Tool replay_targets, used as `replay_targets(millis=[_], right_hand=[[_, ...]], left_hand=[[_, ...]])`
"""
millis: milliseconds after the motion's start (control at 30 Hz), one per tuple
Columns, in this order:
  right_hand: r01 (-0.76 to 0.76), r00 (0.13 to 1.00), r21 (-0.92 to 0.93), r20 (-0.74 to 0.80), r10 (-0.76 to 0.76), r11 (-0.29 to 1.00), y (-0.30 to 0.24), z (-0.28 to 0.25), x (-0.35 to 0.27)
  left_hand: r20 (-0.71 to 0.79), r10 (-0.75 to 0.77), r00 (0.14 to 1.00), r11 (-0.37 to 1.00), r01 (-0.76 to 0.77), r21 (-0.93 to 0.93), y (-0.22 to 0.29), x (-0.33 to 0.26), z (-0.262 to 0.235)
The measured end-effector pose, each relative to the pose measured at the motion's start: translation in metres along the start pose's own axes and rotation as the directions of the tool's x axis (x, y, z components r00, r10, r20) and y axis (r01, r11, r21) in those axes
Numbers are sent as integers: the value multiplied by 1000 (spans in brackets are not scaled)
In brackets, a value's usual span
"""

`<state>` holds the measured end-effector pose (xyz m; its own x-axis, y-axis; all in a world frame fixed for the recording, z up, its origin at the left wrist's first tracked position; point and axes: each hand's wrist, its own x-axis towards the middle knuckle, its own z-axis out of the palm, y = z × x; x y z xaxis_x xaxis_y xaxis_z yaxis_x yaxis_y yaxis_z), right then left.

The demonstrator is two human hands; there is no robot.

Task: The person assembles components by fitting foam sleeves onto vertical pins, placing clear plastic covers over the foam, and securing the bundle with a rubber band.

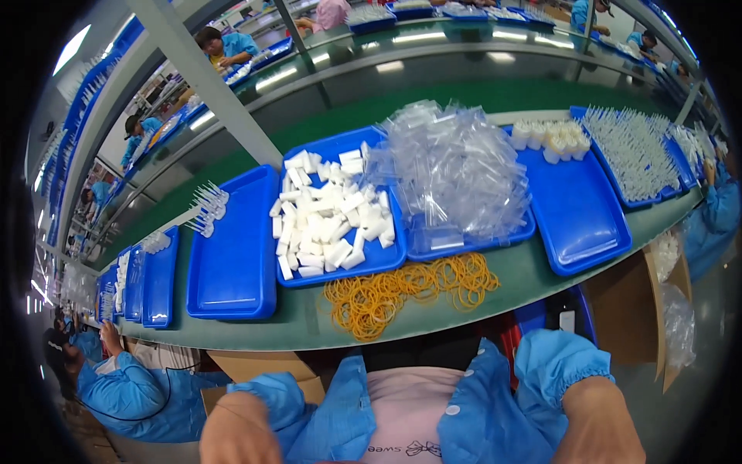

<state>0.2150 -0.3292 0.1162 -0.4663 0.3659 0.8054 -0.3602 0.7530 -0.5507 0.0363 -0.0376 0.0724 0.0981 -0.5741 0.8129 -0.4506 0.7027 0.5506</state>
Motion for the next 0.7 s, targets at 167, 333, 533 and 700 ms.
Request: replay_targets(millis=[167, 333, 533, 700], right_hand=[[46, 958, -50, -282, -58, 998, 23, -40, -4], [-717, 668, -492, -689, 283, 495, 60, -79, -11], [-818, 558, -566, -735, 384, 105, 129, -205, 1], [-634, 521, -679, -729, 443, -370, 196, -295, -18]], left_hand=[[-914, -270, 302, 441, 883, 162, -14, -35, 22], [-945, 216, 245, -224, 955, 196, 5, -90, -7], [-961, 266, 83, -394, 918, -30, 82, -164, -76], [-980, 197, 15, -652, 749, -119, 128, -230, -113]])
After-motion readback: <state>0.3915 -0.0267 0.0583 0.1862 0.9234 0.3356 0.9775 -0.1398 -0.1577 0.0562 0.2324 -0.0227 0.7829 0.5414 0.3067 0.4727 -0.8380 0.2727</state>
